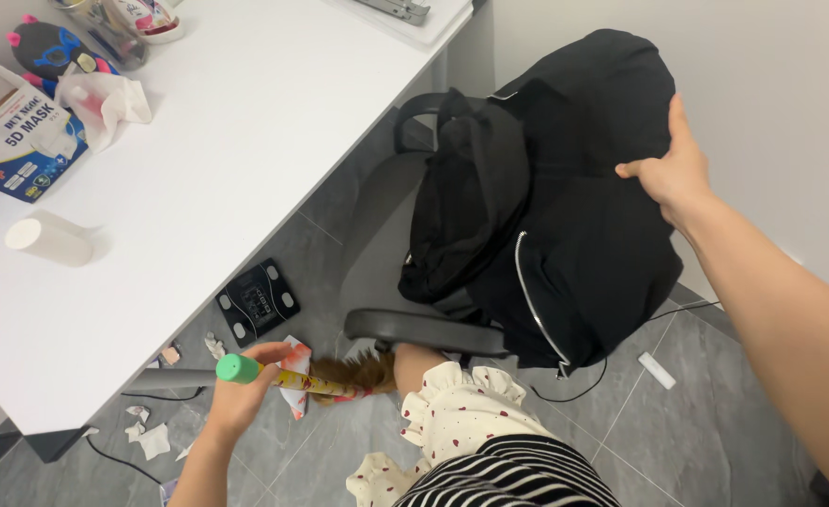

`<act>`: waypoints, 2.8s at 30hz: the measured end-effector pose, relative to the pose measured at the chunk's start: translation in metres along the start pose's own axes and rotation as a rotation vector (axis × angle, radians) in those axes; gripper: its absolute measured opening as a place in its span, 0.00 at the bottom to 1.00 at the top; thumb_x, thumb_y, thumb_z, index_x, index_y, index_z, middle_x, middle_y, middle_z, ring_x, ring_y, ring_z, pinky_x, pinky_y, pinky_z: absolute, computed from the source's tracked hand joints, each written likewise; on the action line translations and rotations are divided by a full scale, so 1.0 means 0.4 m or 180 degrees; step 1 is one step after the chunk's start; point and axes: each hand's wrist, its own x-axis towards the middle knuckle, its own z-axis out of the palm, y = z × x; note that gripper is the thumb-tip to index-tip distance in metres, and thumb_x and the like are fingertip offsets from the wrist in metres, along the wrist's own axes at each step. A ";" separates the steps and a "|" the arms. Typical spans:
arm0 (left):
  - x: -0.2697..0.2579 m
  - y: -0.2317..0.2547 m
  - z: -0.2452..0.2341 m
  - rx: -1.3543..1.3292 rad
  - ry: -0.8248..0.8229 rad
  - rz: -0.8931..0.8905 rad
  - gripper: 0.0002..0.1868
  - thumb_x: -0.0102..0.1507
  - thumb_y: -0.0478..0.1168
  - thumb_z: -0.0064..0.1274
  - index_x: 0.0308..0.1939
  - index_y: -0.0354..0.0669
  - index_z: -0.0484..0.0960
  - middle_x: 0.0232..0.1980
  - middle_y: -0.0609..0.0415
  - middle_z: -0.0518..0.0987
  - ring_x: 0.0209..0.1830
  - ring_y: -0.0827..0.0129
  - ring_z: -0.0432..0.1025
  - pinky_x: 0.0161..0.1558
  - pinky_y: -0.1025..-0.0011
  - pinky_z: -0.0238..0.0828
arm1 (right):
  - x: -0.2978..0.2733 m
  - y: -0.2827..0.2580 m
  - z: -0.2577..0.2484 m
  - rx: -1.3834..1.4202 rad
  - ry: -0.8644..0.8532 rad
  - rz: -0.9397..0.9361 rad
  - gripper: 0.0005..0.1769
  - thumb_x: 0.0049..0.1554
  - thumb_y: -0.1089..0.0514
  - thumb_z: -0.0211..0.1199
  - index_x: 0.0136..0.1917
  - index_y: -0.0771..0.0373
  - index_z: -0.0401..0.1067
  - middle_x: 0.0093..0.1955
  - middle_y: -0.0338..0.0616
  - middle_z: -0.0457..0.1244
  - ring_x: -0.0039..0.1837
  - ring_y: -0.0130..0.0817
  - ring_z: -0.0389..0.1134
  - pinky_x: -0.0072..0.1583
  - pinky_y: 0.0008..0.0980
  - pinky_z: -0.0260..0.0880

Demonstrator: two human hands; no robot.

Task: The person uses a broom to sweep paper scraps and debris into a pile on the floor, moving objects like a chair and a fan to reach the mess.

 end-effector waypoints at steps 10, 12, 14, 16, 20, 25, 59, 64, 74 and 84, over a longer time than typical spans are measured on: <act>0.028 0.012 -0.016 0.0153 -0.0308 0.0009 0.20 0.57 0.30 0.48 0.51 0.37 0.86 0.48 0.49 0.89 0.48 0.66 0.80 0.54 0.68 0.73 | 0.164 -0.086 0.207 -0.0007 0.0307 -0.0371 0.65 0.49 0.73 0.70 0.86 0.50 0.35 0.80 0.56 0.55 0.78 0.48 0.59 0.71 0.39 0.68; 0.032 0.005 -0.021 0.0140 -0.0197 0.0057 0.19 0.58 0.31 0.50 0.52 0.38 0.85 0.48 0.49 0.88 0.49 0.66 0.80 0.54 0.68 0.73 | 0.192 -0.133 0.246 0.0528 0.0334 -0.0329 0.64 0.49 0.77 0.65 0.85 0.48 0.32 0.81 0.57 0.46 0.77 0.47 0.54 0.67 0.37 0.69; 0.033 -0.004 -0.024 0.0073 -0.0123 -0.0009 0.20 0.57 0.31 0.50 0.52 0.38 0.85 0.49 0.49 0.88 0.49 0.66 0.80 0.54 0.68 0.73 | 0.201 -0.185 0.288 0.0628 0.0250 -0.0110 0.61 0.51 0.77 0.59 0.85 0.46 0.32 0.82 0.55 0.44 0.71 0.43 0.65 0.65 0.34 0.72; 0.020 -0.012 -0.040 0.0018 -0.0036 -0.0103 0.20 0.56 0.30 0.50 0.52 0.38 0.86 0.49 0.48 0.88 0.50 0.66 0.80 0.54 0.68 0.73 | 0.200 -0.233 0.336 0.0726 0.0131 0.0128 0.58 0.52 0.77 0.53 0.85 0.44 0.32 0.83 0.52 0.43 0.65 0.39 0.76 0.63 0.31 0.74; 0.017 -0.021 -0.053 -0.0032 -0.0014 -0.0132 0.20 0.56 0.30 0.50 0.52 0.39 0.86 0.51 0.52 0.88 0.50 0.67 0.79 0.54 0.68 0.73 | 0.213 -0.309 0.429 0.0461 0.0277 0.0056 0.60 0.53 0.75 0.57 0.86 0.43 0.31 0.78 0.51 0.55 0.59 0.27 0.70 0.59 0.31 0.76; 0.022 -0.044 -0.047 -0.0128 0.0093 0.0124 0.20 0.56 0.31 0.51 0.52 0.38 0.85 0.52 0.53 0.86 0.52 0.69 0.77 0.54 0.69 0.72 | 0.188 -0.380 0.519 0.0795 0.0235 0.0413 0.57 0.54 0.75 0.51 0.85 0.40 0.30 0.74 0.46 0.59 0.52 0.25 0.75 0.54 0.29 0.79; -0.074 0.141 0.260 0.0223 0.0261 -0.0224 0.22 0.55 0.35 0.53 0.54 0.47 0.84 0.54 0.55 0.87 0.53 0.68 0.80 0.55 0.70 0.74 | -0.088 -0.269 0.619 0.1444 -0.0280 -0.0622 0.48 0.65 0.30 0.43 0.83 0.62 0.38 0.85 0.57 0.41 0.84 0.50 0.43 0.80 0.41 0.44; -0.126 0.176 0.387 0.0230 0.0588 -0.0225 0.22 0.55 0.35 0.54 0.54 0.46 0.84 0.54 0.54 0.87 0.54 0.67 0.80 0.56 0.70 0.74 | -0.337 0.073 0.604 0.1233 -0.1323 -0.0091 0.43 0.63 0.43 0.56 0.80 0.66 0.44 0.78 0.57 0.54 0.75 0.46 0.61 0.72 0.41 0.59; -0.210 0.200 0.565 0.0798 0.0392 -0.0131 0.21 0.54 0.36 0.57 0.51 0.49 0.86 0.49 0.52 0.88 0.51 0.62 0.82 0.54 0.68 0.76 | -0.550 0.489 0.426 0.0363 -0.2673 0.2043 0.29 0.57 0.54 0.61 0.71 0.56 0.65 0.55 0.46 0.69 0.50 0.40 0.73 0.52 0.40 0.75; -0.181 0.239 0.594 0.0760 0.0313 -0.0119 0.20 0.55 0.36 0.56 0.52 0.49 0.85 0.49 0.53 0.88 0.48 0.64 0.83 0.51 0.69 0.76 | -0.479 0.518 0.401 0.0770 -0.3044 0.1972 0.22 0.58 0.51 0.59 0.63 0.60 0.69 0.53 0.50 0.70 0.51 0.40 0.73 0.53 0.39 0.74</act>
